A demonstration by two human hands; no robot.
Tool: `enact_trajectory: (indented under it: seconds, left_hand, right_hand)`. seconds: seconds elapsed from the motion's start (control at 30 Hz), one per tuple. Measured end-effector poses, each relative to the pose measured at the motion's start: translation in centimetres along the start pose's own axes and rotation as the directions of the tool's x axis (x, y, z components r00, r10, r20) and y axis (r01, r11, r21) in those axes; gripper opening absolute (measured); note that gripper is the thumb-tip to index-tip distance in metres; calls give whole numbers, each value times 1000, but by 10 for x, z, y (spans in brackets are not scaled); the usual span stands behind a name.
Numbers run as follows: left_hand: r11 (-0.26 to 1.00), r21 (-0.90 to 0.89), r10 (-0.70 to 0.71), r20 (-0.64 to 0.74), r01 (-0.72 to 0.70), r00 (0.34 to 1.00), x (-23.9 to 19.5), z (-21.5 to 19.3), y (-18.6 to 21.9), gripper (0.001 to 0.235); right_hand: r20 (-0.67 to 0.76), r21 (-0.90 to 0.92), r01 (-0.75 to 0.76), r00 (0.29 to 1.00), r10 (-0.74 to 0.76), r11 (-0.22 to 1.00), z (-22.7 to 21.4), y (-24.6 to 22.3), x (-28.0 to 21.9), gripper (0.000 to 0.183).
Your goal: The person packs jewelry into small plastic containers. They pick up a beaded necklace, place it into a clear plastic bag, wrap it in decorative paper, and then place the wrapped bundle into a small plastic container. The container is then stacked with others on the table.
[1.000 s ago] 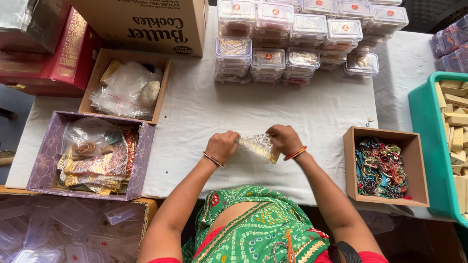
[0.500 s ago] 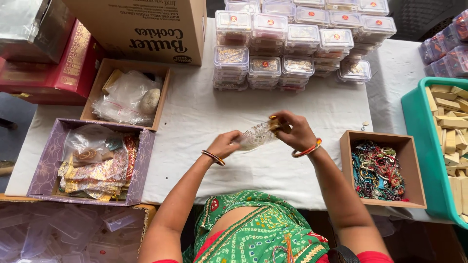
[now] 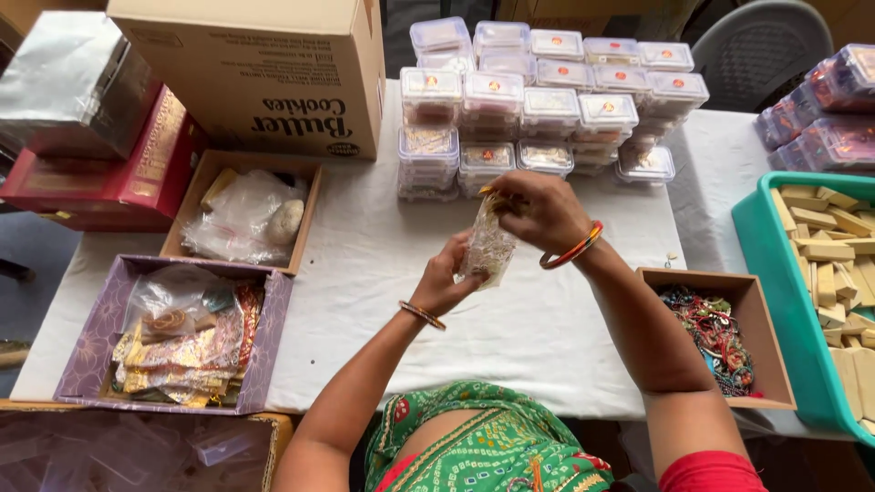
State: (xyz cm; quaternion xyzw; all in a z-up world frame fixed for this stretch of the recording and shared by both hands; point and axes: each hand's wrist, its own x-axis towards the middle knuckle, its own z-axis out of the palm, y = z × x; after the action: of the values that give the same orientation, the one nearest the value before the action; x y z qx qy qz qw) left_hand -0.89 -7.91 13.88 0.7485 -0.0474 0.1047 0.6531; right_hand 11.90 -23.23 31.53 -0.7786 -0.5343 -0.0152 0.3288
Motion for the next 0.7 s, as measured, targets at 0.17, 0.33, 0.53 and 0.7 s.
enact_trajectory:
  seconds: [0.17, 0.33, 0.53, 0.7]
  left_hand:
    - [981, -90, 160, -120, -172, 980, -6, 9, 18, 79]
    - [895, 290, 397, -173, -338, 902, -2, 11, 28, 37]
    - [1000, -14, 15, -319, -20, 948, 28, -2, 30, 39]
    - [914, -403, -64, -281, -57, 958, 49, -16, 12, 40]
  right_hand:
    - [-84, 125, -85, 992, 96, 989, -11, 19, 8, 33]
    - [-191, 136, -43, 979, 69, 990, -6, 18, 1, 33]
    - [-302, -22, 143, 943, -143, 990, 19, -8, -25, 35]
    - [-315, -266, 203, 906, -284, 942, 64, -4, -51, 31]
